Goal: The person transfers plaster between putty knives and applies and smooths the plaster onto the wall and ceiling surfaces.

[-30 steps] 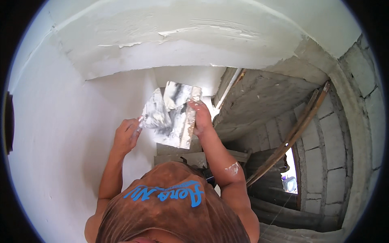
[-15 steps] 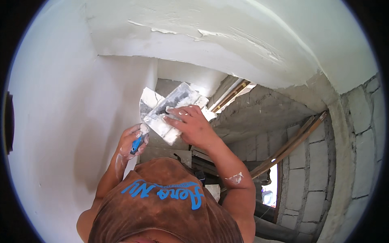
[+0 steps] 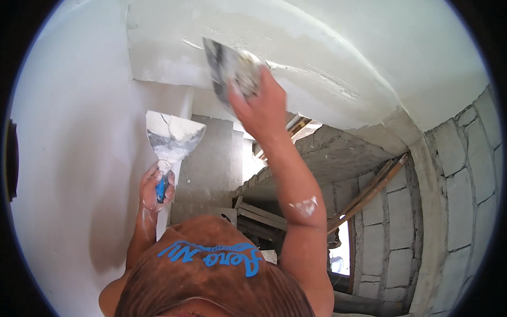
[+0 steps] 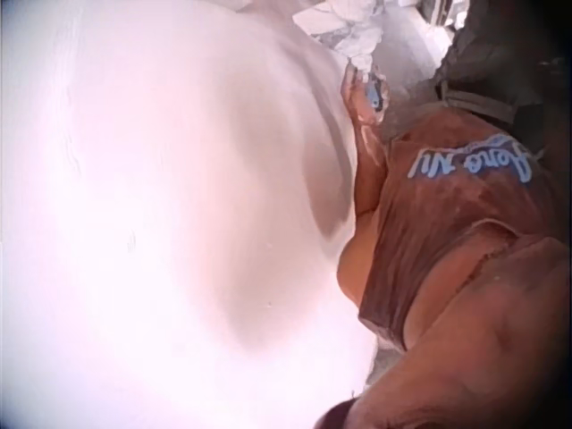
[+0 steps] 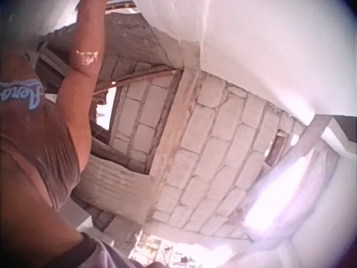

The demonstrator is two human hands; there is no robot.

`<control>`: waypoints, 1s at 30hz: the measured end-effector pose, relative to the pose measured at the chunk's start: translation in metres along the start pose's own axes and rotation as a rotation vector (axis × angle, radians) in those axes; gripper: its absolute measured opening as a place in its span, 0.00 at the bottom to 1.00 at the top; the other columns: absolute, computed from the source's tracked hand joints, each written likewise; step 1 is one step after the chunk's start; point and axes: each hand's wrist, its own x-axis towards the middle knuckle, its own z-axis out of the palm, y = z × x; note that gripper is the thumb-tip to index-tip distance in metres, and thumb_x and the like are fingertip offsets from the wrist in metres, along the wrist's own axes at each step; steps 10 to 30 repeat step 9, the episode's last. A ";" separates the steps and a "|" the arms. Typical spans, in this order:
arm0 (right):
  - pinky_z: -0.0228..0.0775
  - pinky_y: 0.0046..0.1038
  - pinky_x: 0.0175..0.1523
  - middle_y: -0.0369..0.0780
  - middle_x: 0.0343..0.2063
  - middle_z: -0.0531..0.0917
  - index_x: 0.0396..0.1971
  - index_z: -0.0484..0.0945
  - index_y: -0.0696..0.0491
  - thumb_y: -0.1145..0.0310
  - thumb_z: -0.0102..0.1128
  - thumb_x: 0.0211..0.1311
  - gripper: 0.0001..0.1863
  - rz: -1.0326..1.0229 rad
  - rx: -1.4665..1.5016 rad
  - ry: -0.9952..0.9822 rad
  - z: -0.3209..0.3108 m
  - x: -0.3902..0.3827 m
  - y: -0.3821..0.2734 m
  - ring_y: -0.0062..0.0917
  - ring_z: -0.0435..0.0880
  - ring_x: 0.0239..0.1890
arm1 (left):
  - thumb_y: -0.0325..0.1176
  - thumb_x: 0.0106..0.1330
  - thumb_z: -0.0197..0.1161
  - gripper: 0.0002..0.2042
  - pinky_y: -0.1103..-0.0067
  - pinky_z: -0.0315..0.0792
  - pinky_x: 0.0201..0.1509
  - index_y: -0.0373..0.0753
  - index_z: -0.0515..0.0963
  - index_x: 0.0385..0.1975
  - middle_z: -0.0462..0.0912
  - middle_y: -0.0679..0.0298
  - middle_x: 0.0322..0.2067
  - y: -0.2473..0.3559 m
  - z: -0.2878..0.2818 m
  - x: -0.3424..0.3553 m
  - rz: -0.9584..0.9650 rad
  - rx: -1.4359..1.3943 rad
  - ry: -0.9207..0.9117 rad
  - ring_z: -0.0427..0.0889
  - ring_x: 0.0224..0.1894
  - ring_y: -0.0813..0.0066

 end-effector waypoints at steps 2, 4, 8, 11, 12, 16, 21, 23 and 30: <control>0.75 0.42 0.42 0.51 0.30 0.83 0.41 0.75 0.60 0.62 0.66 0.56 0.19 -0.022 0.018 0.018 0.028 0.023 -0.009 0.50 0.83 0.35 | 0.34 0.71 0.51 0.16 0.82 0.63 0.13 0.29 0.70 0.52 0.78 0.56 0.29 -0.005 0.005 -0.006 -0.066 0.054 0.041 0.71 0.17 0.76; 0.74 0.44 0.42 0.53 0.31 0.83 0.40 0.73 0.60 0.62 0.65 0.56 0.19 0.077 -0.122 -0.068 0.045 0.040 -0.018 0.50 0.83 0.35 | 0.34 0.71 0.51 0.16 0.82 0.63 0.14 0.29 0.71 0.52 0.78 0.56 0.29 -0.011 0.004 -0.012 -0.084 0.074 0.017 0.71 0.17 0.75; 0.74 0.45 0.43 0.54 0.31 0.83 0.41 0.72 0.60 0.62 0.65 0.57 0.19 0.079 -0.213 -0.077 0.059 0.058 -0.017 0.52 0.83 0.36 | 0.34 0.71 0.51 0.16 0.82 0.63 0.15 0.30 0.72 0.52 0.78 0.56 0.30 -0.015 -0.005 -0.023 -0.111 0.136 0.008 0.72 0.18 0.75; 0.74 0.45 0.43 0.54 0.30 0.83 0.41 0.72 0.59 0.61 0.65 0.57 0.20 0.052 -0.206 -0.058 0.061 0.061 -0.012 0.53 0.83 0.36 | 0.35 0.71 0.51 0.16 0.82 0.64 0.15 0.31 0.72 0.52 0.78 0.56 0.30 -0.015 -0.009 -0.022 -0.111 0.149 0.003 0.72 0.18 0.75; 0.74 0.45 0.43 0.54 0.30 0.83 0.41 0.72 0.59 0.61 0.65 0.57 0.20 0.052 -0.206 -0.058 0.061 0.061 -0.012 0.53 0.83 0.36 | 0.35 0.71 0.51 0.16 0.82 0.64 0.15 0.31 0.72 0.52 0.78 0.56 0.30 -0.015 -0.009 -0.022 -0.111 0.149 0.003 0.72 0.18 0.75; 0.74 0.45 0.43 0.54 0.30 0.83 0.41 0.72 0.59 0.61 0.65 0.57 0.20 0.052 -0.206 -0.058 0.061 0.061 -0.012 0.53 0.83 0.36 | 0.35 0.71 0.51 0.16 0.82 0.64 0.15 0.31 0.72 0.52 0.78 0.56 0.30 -0.015 -0.009 -0.022 -0.111 0.149 0.003 0.72 0.18 0.75; 0.74 0.45 0.43 0.54 0.30 0.83 0.41 0.72 0.59 0.61 0.65 0.57 0.20 0.052 -0.206 -0.058 0.061 0.061 -0.012 0.53 0.83 0.36 | 0.35 0.71 0.51 0.16 0.82 0.64 0.15 0.31 0.72 0.52 0.78 0.56 0.30 -0.015 -0.009 -0.022 -0.111 0.149 0.003 0.72 0.18 0.75; 0.74 0.45 0.43 0.54 0.30 0.83 0.41 0.72 0.59 0.61 0.65 0.57 0.20 0.052 -0.206 -0.058 0.061 0.061 -0.012 0.53 0.83 0.36 | 0.35 0.71 0.51 0.16 0.82 0.64 0.15 0.31 0.72 0.52 0.78 0.56 0.30 -0.015 -0.009 -0.022 -0.111 0.149 0.003 0.72 0.18 0.75; 0.74 0.45 0.43 0.54 0.30 0.83 0.41 0.72 0.59 0.61 0.65 0.57 0.20 0.052 -0.206 -0.058 0.061 0.061 -0.012 0.53 0.83 0.36 | 0.35 0.71 0.51 0.16 0.82 0.64 0.15 0.31 0.72 0.52 0.78 0.56 0.30 -0.015 -0.009 -0.022 -0.111 0.149 0.003 0.72 0.18 0.75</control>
